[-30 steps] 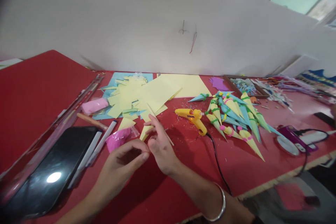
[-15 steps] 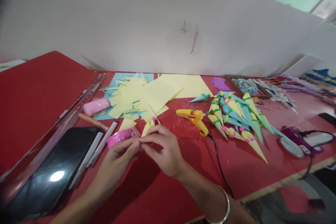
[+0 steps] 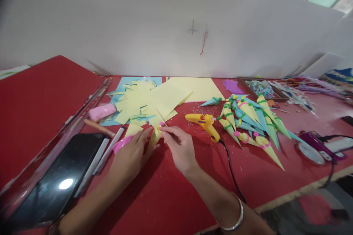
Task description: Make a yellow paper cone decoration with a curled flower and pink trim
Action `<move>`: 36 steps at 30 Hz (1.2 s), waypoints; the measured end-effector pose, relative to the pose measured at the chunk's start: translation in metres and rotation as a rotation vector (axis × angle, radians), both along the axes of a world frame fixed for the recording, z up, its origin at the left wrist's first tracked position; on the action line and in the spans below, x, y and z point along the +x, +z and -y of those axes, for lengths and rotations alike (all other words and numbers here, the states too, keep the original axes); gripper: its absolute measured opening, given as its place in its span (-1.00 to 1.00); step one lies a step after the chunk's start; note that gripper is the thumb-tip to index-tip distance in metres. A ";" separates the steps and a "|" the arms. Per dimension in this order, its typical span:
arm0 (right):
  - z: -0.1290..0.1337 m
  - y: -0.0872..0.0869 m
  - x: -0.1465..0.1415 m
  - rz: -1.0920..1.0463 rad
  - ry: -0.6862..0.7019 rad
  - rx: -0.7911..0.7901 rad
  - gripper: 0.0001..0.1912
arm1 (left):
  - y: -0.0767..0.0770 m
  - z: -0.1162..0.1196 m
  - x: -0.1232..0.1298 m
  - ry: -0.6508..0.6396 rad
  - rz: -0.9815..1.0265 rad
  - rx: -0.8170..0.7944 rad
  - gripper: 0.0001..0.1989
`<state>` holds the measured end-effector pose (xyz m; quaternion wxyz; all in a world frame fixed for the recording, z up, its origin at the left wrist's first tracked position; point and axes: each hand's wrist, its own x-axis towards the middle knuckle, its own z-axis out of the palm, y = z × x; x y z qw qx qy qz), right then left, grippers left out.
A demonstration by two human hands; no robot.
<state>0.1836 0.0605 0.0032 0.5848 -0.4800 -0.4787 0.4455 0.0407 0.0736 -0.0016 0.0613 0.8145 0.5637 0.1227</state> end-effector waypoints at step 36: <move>0.005 0.005 -0.002 0.029 0.043 0.055 -0.96 | 0.001 0.012 -0.005 -0.158 1.008 -0.515 -0.56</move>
